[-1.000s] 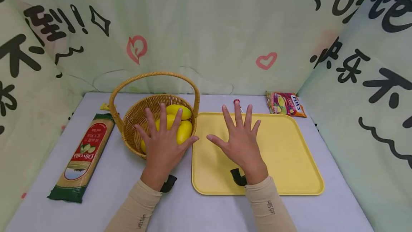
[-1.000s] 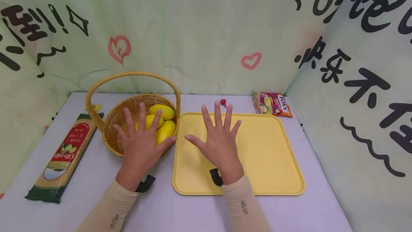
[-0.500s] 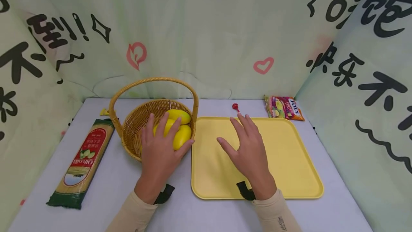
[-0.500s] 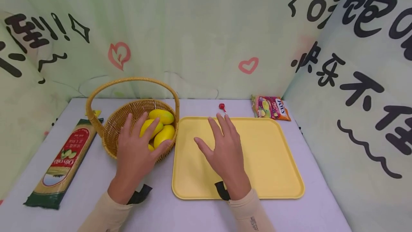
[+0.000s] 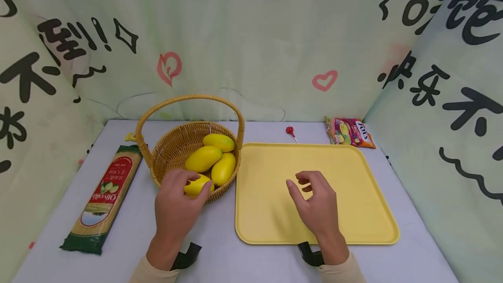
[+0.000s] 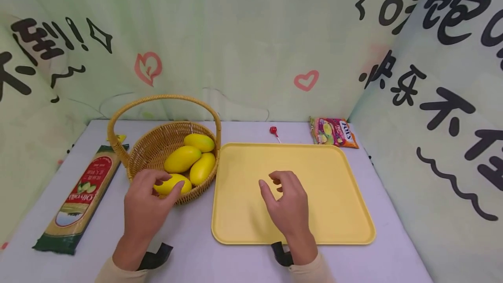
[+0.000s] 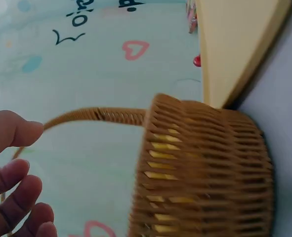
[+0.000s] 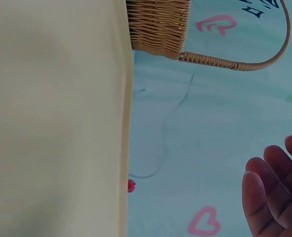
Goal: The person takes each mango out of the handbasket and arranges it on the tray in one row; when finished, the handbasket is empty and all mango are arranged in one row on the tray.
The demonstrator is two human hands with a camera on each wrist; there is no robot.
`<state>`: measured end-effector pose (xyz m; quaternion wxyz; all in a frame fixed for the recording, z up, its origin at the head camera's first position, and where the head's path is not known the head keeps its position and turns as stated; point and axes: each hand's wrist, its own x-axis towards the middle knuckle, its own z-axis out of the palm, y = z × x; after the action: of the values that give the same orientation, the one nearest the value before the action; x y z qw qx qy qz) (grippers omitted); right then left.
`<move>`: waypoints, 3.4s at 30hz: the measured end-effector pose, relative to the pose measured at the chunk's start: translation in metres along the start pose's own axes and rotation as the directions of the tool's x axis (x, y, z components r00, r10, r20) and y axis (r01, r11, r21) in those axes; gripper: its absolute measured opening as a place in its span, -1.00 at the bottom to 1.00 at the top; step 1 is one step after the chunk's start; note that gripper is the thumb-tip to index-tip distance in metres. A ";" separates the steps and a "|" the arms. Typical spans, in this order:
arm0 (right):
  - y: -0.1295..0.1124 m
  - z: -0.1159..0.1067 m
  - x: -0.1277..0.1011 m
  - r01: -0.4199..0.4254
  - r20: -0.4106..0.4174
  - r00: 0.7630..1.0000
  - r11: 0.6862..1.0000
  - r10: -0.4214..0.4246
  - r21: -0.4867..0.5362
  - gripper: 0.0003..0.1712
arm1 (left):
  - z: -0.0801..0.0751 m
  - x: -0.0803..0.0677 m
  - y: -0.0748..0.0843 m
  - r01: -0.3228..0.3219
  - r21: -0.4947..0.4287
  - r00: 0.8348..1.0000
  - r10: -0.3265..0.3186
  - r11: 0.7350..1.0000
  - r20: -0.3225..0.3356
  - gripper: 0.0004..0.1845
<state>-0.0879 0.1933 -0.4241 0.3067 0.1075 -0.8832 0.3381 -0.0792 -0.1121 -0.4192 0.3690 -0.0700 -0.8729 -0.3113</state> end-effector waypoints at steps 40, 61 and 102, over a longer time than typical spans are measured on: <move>0.027 0.006 -0.014 -0.282 0.234 0.941 0.948 0.243 0.147 -0.47 | -0.026 -0.003 -0.098 0.867 -0.493 0.421 -0.631 0.070 0.652 -0.10; 0.029 0.004 -0.015 -0.418 0.433 0.862 0.853 0.264 0.311 -0.27 | -0.024 -0.006 -0.092 0.853 -0.519 0.430 -0.631 0.051 0.646 -0.06; -0.089 0.104 0.137 0.182 0.818 0.487 0.951 -0.307 0.248 -0.15 | -0.022 -0.006 -0.095 0.856 -0.512 0.433 -0.635 0.069 0.639 -0.11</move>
<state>-0.2094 0.0600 -0.3531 -0.1243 0.4020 -0.8716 0.2516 -0.0946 -0.2000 -0.4584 -0.0349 0.1987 -0.5728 -0.7944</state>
